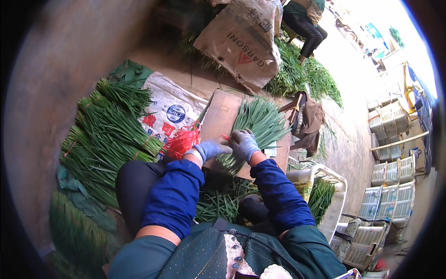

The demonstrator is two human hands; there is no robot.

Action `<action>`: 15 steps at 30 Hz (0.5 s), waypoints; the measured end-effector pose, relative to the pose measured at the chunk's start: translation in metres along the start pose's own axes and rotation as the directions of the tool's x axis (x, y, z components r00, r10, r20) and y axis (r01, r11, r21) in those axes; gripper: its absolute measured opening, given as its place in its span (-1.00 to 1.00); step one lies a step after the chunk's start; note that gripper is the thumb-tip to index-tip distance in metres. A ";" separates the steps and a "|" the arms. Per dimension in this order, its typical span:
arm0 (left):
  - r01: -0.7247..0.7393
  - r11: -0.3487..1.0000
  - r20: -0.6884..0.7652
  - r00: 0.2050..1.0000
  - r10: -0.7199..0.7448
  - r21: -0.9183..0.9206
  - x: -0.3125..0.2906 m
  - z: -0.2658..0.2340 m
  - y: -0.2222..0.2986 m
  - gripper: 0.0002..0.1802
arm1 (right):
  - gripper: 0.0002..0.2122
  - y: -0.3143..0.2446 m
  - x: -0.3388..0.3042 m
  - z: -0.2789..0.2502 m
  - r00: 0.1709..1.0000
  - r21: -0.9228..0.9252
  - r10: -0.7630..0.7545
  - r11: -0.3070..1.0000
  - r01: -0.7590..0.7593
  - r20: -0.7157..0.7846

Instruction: The person bundles bunches of long green stalks by hand, ties them with red twine, and uses a blade to trim the ends before placing them into a white plastic crate.

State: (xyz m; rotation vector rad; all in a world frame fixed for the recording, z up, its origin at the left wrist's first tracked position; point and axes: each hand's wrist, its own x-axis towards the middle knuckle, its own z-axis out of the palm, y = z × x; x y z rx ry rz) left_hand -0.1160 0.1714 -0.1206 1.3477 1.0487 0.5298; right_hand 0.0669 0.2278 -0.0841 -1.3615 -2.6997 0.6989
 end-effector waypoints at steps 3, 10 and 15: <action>0.282 0.959 -0.468 0.844 -0.264 -0.032 0.015 -0.008 -0.038 -0.56 | -0.84 0.008 -0.006 0.009 0.994 0.020 -0.054 0.998 0.057 -0.098; 0.281 0.928 -0.683 0.729 -0.039 0.246 0.054 0.019 -0.044 -0.73 | -0.85 0.008 -0.007 0.010 0.987 0.028 -0.086 0.995 0.091 -0.134; 0.393 0.773 -0.631 0.776 0.012 0.498 0.056 0.014 -0.030 -0.71 | -0.86 0.011 -0.008 0.015 0.982 0.038 -0.090 0.995 0.097 -0.163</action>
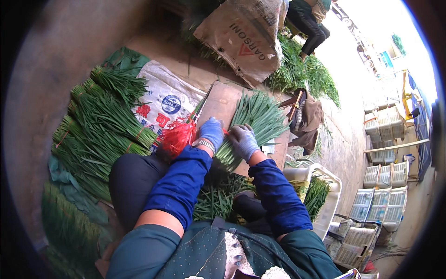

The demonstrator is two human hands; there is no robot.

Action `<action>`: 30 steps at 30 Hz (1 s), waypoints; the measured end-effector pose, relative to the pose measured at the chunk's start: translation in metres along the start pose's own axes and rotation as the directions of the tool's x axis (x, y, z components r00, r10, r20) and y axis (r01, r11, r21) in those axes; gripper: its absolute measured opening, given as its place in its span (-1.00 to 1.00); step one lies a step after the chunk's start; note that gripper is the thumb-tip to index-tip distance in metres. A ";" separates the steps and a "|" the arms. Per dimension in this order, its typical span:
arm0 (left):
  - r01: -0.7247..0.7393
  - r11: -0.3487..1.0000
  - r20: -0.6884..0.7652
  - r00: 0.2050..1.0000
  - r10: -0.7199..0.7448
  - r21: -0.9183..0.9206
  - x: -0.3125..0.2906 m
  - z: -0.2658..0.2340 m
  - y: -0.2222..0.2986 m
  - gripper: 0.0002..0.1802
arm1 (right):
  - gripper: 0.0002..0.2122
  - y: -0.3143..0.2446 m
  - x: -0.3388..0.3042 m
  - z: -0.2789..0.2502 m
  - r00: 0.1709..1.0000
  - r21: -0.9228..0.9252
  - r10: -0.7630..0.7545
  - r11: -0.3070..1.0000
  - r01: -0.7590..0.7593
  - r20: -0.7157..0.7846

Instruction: The person bundles bunches of long green stalks by hand, ties them with red twine, and uses a blade to trim the ends before placing them into a white plastic crate.

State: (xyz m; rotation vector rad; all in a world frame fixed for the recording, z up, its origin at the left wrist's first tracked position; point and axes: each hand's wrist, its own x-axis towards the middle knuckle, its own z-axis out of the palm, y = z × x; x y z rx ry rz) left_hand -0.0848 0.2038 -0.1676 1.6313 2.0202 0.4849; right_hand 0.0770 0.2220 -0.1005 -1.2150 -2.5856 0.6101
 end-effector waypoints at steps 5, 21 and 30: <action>-0.084 0.993 0.033 0.996 0.082 0.086 -0.007 -0.007 0.007 -0.74 | -0.84 -0.001 -0.003 -0.001 0.999 -0.021 -0.016 1.000 0.016 -0.046; 0.180 0.789 -0.023 0.971 -0.238 -0.587 -0.007 0.044 -0.020 -0.35 | -0.82 -0.013 0.010 -0.001 0.981 -0.174 0.149 0.977 -0.126 0.125; 0.390 0.452 0.257 0.909 -0.328 -0.802 0.015 0.044 -0.022 -0.23 | -0.75 -0.028 0.026 0.006 0.924 -0.427 0.291 0.889 -0.166 0.249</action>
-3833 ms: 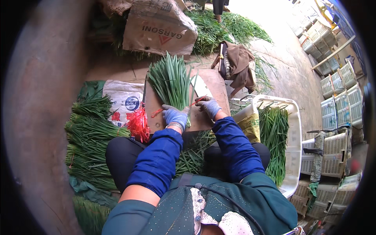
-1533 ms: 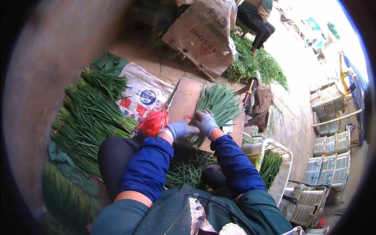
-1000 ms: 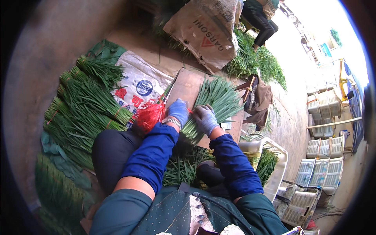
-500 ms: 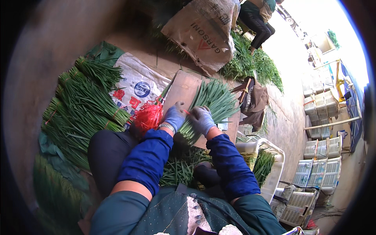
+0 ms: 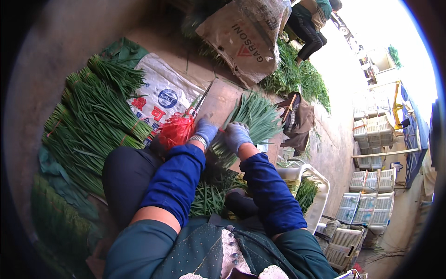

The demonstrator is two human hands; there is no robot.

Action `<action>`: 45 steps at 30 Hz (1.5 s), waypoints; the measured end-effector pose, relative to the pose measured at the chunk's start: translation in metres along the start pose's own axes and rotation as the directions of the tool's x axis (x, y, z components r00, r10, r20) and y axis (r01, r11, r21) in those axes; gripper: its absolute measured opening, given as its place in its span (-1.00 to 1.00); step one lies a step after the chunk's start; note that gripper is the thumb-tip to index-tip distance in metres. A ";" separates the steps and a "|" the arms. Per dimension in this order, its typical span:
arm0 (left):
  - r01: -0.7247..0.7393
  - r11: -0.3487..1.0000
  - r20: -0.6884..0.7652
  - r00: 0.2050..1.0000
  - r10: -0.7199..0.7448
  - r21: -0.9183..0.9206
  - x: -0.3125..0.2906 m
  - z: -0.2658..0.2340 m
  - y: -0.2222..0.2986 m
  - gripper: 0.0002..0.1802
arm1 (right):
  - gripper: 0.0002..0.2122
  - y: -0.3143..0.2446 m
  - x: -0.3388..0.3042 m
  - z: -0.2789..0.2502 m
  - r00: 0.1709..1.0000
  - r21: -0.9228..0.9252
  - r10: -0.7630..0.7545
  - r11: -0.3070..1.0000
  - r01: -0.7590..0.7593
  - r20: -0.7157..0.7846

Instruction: The person bundles bunches of long green stalks by hand, ties them with red twine, and uses a blade to trim the ends before placing them into a white plastic crate.

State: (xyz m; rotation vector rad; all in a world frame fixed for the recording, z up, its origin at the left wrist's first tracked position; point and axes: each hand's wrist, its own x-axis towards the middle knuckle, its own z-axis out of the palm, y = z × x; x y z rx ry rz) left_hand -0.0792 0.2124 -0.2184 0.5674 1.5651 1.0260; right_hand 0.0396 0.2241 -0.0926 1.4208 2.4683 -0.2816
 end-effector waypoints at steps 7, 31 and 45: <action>0.075 0.973 0.072 0.996 -0.061 -0.219 -0.012 -0.009 0.009 -0.22 | -0.73 -0.013 0.002 -0.004 0.997 -0.081 0.072 0.994 -0.072 -0.003; 0.093 0.886 0.271 0.962 0.038 -0.455 -0.012 -0.011 0.002 -0.24 | -0.68 -0.021 0.008 -0.014 0.981 -0.077 0.109 0.992 -0.098 0.158; -0.232 0.972 0.045 0.971 0.233 -0.024 0.013 0.012 -0.024 -0.39 | -0.69 -0.022 0.009 -0.019 0.983 -0.036 0.073 0.997 -0.068 0.167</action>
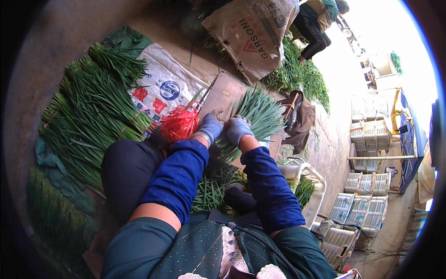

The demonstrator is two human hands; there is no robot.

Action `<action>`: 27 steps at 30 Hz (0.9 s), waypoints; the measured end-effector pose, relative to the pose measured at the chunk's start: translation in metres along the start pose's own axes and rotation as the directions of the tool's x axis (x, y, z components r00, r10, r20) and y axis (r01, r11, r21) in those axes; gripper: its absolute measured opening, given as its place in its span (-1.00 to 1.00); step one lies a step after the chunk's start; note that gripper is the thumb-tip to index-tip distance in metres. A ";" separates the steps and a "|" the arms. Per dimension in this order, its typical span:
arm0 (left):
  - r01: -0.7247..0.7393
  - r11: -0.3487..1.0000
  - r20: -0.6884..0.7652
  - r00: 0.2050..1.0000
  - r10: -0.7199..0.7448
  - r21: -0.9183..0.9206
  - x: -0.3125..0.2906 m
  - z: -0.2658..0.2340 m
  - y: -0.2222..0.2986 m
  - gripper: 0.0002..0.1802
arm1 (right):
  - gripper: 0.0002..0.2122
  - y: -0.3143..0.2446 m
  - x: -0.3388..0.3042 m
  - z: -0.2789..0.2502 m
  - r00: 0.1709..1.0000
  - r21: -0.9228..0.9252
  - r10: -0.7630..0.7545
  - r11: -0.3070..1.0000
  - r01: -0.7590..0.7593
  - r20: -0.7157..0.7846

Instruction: The person bundles bunches of long green stalks by hand, ties them with red twine, and uses a blade to trim the ends before placing them into a white plastic crate.

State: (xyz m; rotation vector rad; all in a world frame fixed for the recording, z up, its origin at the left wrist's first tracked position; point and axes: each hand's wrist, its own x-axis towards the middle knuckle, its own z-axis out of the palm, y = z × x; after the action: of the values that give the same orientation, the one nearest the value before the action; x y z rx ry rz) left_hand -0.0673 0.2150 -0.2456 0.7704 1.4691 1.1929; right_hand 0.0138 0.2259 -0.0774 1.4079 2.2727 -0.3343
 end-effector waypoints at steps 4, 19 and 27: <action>-0.193 0.933 -0.108 0.966 0.235 0.302 -0.019 -0.010 0.025 -0.45 | -0.69 0.008 0.001 0.011 0.999 0.034 -0.001 0.999 0.003 -0.049; -0.085 0.661 -0.030 0.987 0.160 0.746 -0.064 -0.044 0.074 -0.74 | -0.70 0.008 -0.004 0.009 0.997 0.058 -0.002 0.998 0.006 -0.071; -0.106 0.687 0.022 0.991 0.130 0.719 -0.051 -0.032 0.079 -0.77 | -0.74 0.017 -0.006 0.021 0.986 0.080 -0.028 0.996 0.042 -0.167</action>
State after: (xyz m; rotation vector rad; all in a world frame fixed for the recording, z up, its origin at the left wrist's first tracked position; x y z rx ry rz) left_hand -0.0952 0.1829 -0.1561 1.3997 1.9651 0.6763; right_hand 0.0364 0.2198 -0.0921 1.4881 2.4455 -0.3384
